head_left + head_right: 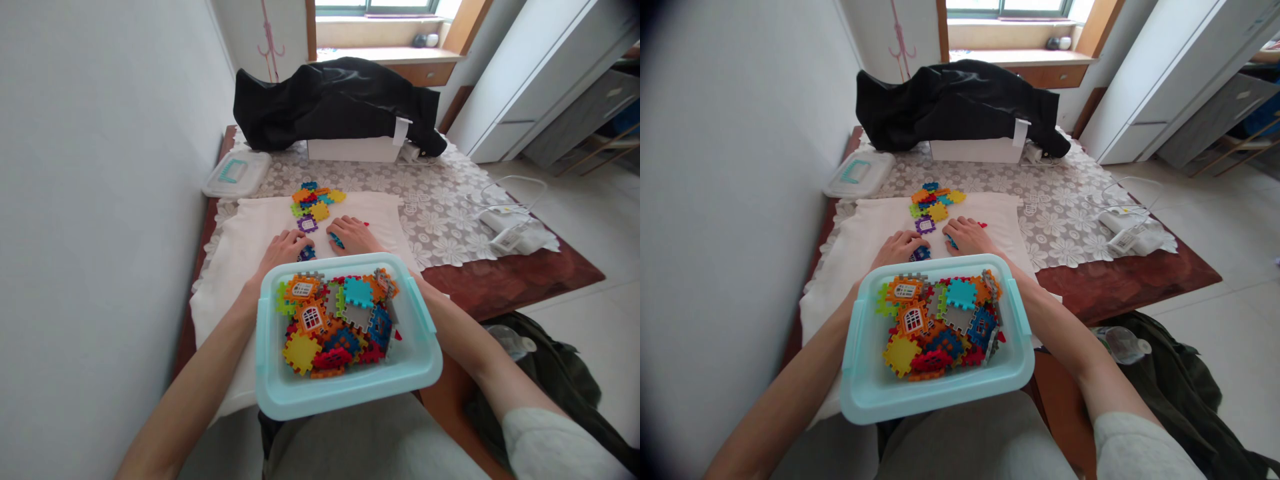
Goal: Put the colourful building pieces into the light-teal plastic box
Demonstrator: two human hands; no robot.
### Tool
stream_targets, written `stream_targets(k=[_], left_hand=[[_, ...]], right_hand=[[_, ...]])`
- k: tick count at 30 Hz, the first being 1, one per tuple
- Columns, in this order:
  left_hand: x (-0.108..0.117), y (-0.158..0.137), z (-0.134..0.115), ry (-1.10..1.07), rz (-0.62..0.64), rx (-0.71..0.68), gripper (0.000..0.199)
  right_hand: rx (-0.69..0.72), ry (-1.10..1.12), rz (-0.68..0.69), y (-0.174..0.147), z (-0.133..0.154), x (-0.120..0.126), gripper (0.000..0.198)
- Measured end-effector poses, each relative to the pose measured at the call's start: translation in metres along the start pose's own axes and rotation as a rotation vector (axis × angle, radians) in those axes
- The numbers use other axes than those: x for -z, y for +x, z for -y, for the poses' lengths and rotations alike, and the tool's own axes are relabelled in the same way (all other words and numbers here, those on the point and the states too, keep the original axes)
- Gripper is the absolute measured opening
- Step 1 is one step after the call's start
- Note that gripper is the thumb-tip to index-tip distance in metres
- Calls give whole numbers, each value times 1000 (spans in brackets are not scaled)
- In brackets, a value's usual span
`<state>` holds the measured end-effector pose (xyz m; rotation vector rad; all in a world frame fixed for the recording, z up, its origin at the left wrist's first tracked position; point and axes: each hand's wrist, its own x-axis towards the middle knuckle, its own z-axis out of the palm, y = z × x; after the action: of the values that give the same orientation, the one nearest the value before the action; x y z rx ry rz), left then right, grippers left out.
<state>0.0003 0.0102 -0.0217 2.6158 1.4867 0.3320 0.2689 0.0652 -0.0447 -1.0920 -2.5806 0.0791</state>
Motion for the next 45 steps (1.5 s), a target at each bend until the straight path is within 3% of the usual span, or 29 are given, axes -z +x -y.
stream_targets(k=[11, 18, 23, 26, 32, 39, 45], left_hand=[[-1, -5, -6, -209, -177, -16, 34], [0, -6, -3, -366, -366, -169, 37], [7, -9, -4, -283, -484, -178, 35], [7, -10, -2, -197, -429, -83, 30], [5, -7, 1, -103, -102, 24, 28], [4, -8, 3, -67, -17, 28, 40], [-5, -8, 0, -44, -29, 46, 34]], right_hand=[[170, 171, -152, -3, -2, 2, 28], [178, 222, -208, -6, -1, 6, 33], [164, 283, -286, -7, 1, 8, 36], [135, 293, -292, -6, 0, 7, 35], [-2, 340, -323, -9, 0, 10, 35], [-98, 391, -399, -5, -7, 8, 36], [-213, 228, -235, -2, -13, 2, 33]])
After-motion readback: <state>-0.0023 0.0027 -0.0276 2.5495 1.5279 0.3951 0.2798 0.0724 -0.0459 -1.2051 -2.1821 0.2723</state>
